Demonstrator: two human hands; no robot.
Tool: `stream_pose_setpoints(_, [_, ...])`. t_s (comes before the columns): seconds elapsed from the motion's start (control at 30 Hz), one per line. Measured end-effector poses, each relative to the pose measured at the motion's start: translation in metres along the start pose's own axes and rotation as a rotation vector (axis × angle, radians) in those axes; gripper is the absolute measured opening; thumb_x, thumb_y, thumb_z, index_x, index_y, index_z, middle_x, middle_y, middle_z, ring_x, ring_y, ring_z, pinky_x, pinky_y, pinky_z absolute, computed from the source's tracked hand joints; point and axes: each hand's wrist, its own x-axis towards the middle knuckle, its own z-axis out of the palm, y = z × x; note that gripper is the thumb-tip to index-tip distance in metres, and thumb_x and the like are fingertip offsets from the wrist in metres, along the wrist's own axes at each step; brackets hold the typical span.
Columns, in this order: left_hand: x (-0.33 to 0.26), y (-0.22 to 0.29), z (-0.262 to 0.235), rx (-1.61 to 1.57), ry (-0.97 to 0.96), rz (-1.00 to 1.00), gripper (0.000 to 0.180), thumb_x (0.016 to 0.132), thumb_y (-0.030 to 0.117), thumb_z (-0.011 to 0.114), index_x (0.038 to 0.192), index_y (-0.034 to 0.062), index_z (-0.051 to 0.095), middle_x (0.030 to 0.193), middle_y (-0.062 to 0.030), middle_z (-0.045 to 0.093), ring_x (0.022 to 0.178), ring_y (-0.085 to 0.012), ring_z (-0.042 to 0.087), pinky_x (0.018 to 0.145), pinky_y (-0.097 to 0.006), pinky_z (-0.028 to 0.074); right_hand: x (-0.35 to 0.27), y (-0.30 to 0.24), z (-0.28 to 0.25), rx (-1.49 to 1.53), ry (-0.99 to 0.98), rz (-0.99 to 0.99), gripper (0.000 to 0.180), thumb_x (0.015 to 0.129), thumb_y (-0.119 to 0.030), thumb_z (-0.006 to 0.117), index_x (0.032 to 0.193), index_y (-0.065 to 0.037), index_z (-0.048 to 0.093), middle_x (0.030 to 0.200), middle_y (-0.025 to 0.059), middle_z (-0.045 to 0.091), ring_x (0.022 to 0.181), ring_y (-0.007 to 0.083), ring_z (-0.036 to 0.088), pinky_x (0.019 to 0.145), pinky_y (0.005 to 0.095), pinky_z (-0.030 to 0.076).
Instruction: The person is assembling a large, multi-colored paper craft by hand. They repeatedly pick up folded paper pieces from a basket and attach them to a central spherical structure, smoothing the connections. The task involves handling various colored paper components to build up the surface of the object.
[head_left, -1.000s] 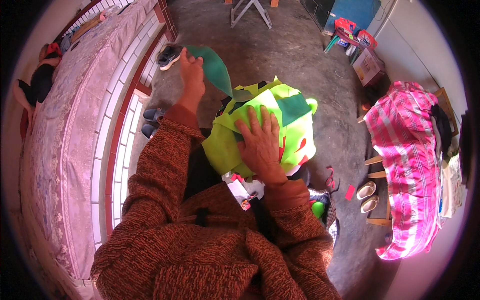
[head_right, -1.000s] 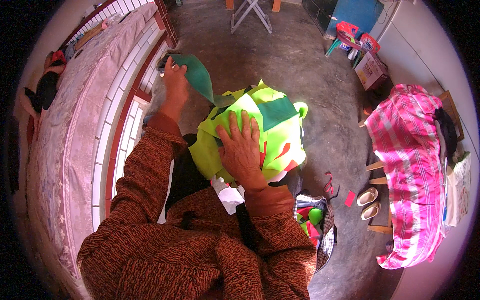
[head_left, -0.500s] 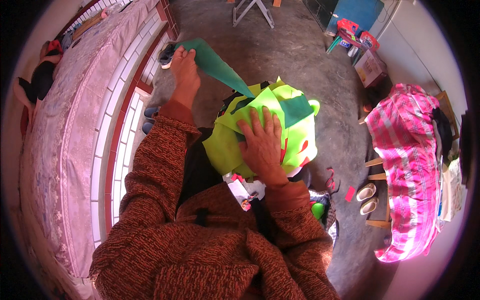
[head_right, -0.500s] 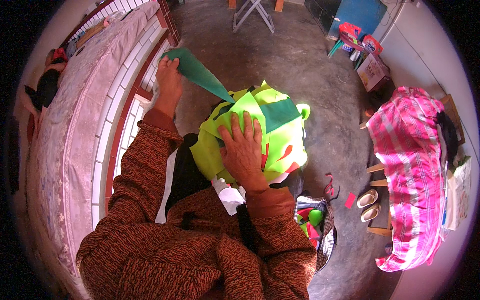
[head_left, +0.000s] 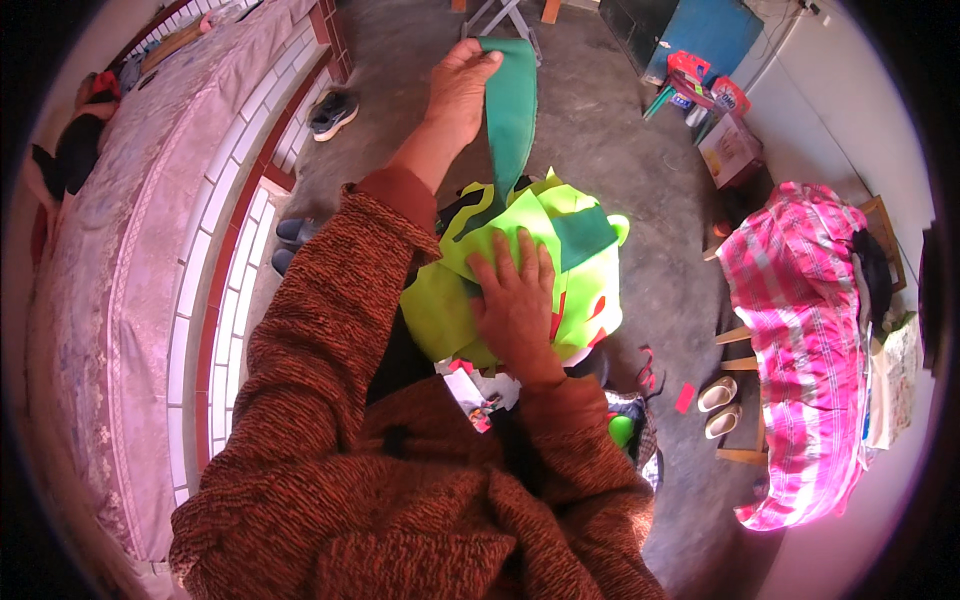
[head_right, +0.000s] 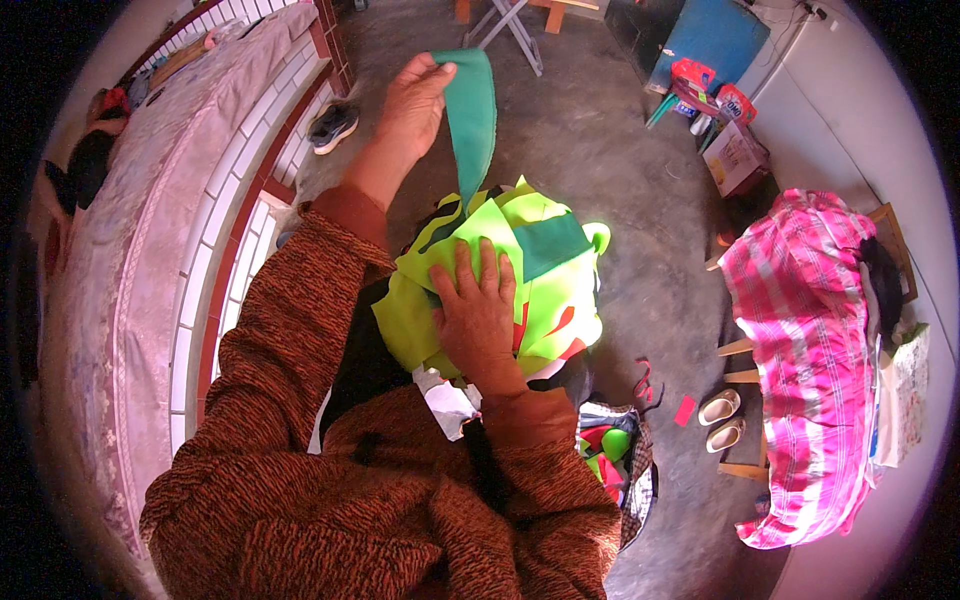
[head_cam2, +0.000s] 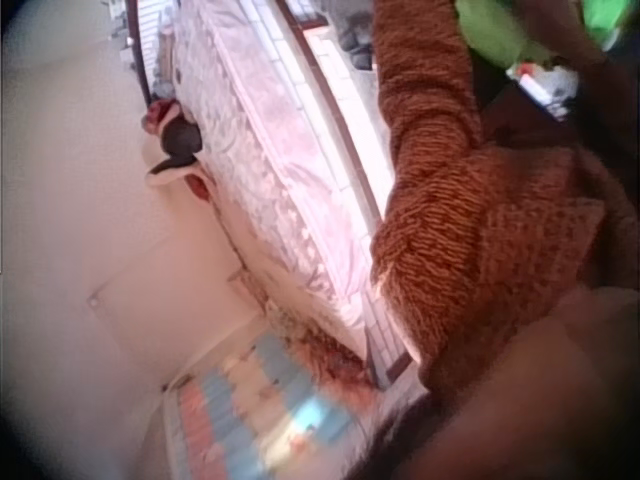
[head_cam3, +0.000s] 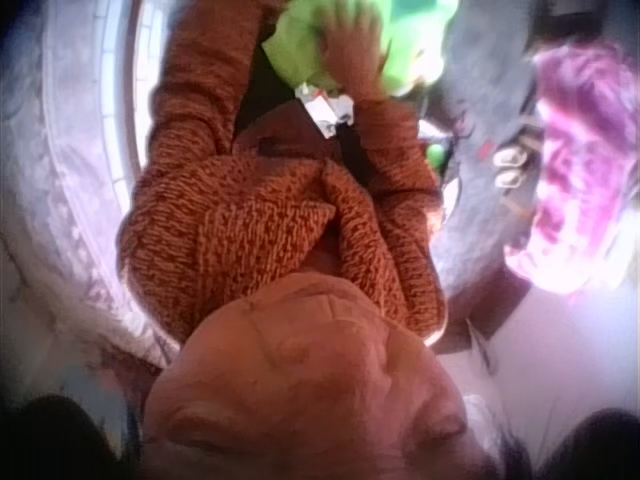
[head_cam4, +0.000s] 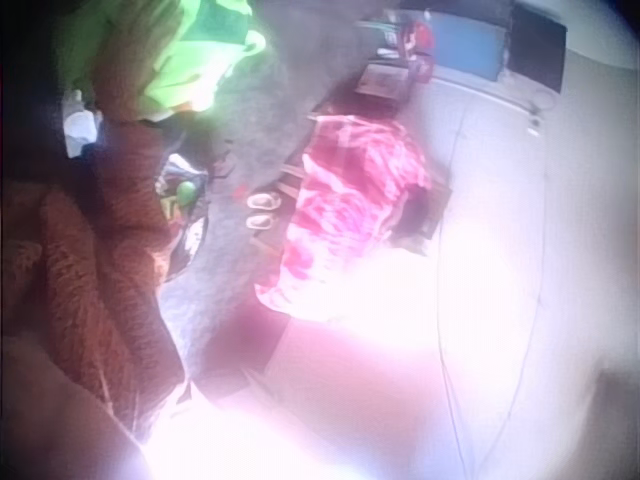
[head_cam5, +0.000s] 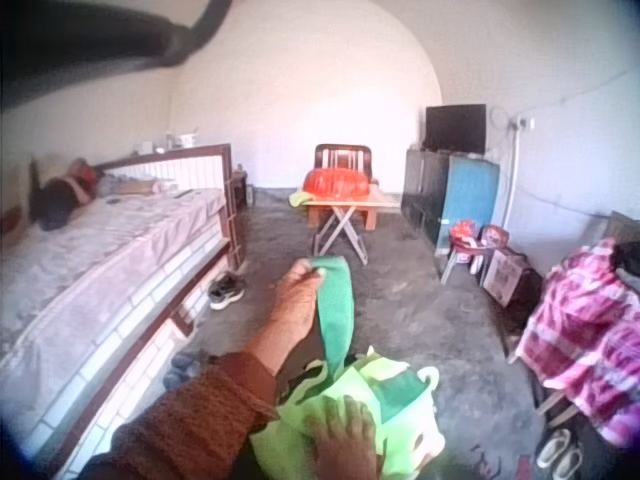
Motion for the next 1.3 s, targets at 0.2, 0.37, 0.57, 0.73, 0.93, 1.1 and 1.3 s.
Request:
stream_pose_setpoints(0.2, [0.015, -0.014, 0.025, -0.044, 0.172, -0.062, 0.011, 0.089, 0.003, 0.063, 0.099, 0.0052, 0.061, 0.089, -0.0011, 0.063, 0.08, -0.0119, 0.059, 0.07, -0.03, 0.051, 0.0, 0.0, -0.002, 0.002, -0.022, 0.009, 0.052, 0.066, -0.013, 0.066, 0.117, -0.014, 0.059, 0.134, 0.0154, 0.049, 0.131, 0.0408, 0.036, 0.109, 0.0567, 0.025])
stream_pose_setpoints(0.37, [0.014, -0.025, 0.026, 0.063, 0.261, -0.07, 0.013, 0.087, 0.002, 0.064, 0.099, 0.006, 0.061, 0.088, 0.0002, 0.062, 0.082, -0.01, 0.056, 0.071, -0.029, 0.048, 0.001, 0.001, 0.0, -0.006, -0.024, 0.003, 0.052, 0.066, -0.012, 0.066, 0.118, -0.014, 0.059, 0.134, 0.0152, 0.049, 0.133, 0.0404, 0.034, 0.11, 0.0561, 0.024])
stream_pose_setpoints(0.57, [-0.001, -0.054, 0.008, 0.209, 0.187, -0.247, 0.017, 0.083, 0.004, 0.07, 0.097, 0.0076, 0.063, 0.086, 0.0021, 0.061, 0.08, -0.0084, 0.055, 0.073, -0.026, 0.046, 0.0, 0.0, -0.003, 0.006, -0.055, 0.025, 0.053, 0.066, -0.014, 0.066, 0.119, -0.015, 0.058, 0.136, 0.0148, 0.047, 0.134, 0.0405, 0.032, 0.111, 0.0557, 0.022])
stream_pose_setpoints(0.73, [-0.014, -0.065, 0.005, 0.259, 0.139, -0.32, 0.023, 0.078, 0.001, 0.073, 0.099, 0.0032, 0.065, 0.088, -0.0003, 0.063, 0.081, -0.0089, 0.057, 0.074, -0.026, 0.048, 0.001, 0.001, -0.001, 0.025, -0.067, 0.016, 0.055, 0.066, -0.014, 0.066, 0.12, -0.015, 0.058, 0.137, 0.0152, 0.046, 0.134, 0.0414, 0.032, 0.11, 0.0566, 0.022])
stream_pose_setpoints(0.93, [-0.009, -0.049, 0.015, 0.335, 0.091, -0.391, 0.02, 0.081, 0.003, 0.072, 0.099, 0.0049, 0.062, 0.083, -0.0019, 0.061, 0.069, -0.0129, 0.06, 0.065, -0.03, 0.052, 0.001, 0.002, -0.002, 0.024, -0.059, 0.019, 0.053, 0.067, -0.014, 0.066, 0.119, -0.015, 0.058, 0.136, 0.015, 0.046, 0.134, 0.0411, 0.031, 0.11, 0.0564, 0.023])
stream_pose_setpoints(1.1, [-0.001, -0.039, 0.017, 0.031, -0.145, -0.301, 0.013, 0.089, 0.005, 0.064, 0.1, 0.009, 0.058, 0.093, -0.0066, 0.064, 0.088, -0.0255, 0.067, 0.08, -0.038, 0.056, 0.002, 0.001, -0.005, 0.047, -0.076, 0.03, 0.053, 0.067, -0.013, 0.066, 0.119, -0.015, 0.058, 0.136, 0.0145, 0.047, 0.134, 0.0409, 0.031, 0.111, 0.0561, 0.022])
stream_pose_setpoints(1.3, [-0.011, -0.047, 0.029, -0.116, -0.292, -0.366, 0.016, 0.089, -0.001, 0.06, 0.099, 0.0099, 0.055, 0.108, -0.0121, 0.063, 0.117, -0.036, 0.057, 0.104, -0.044, 0.043, 0.001, 0.001, -0.004, 0.035, -0.085, 0.027, 0.056, 0.066, -0.014, 0.066, 0.121, -0.013, 0.057, 0.137, 0.0145, 0.046, 0.134, 0.0411, 0.031, 0.111, 0.0565, 0.022])
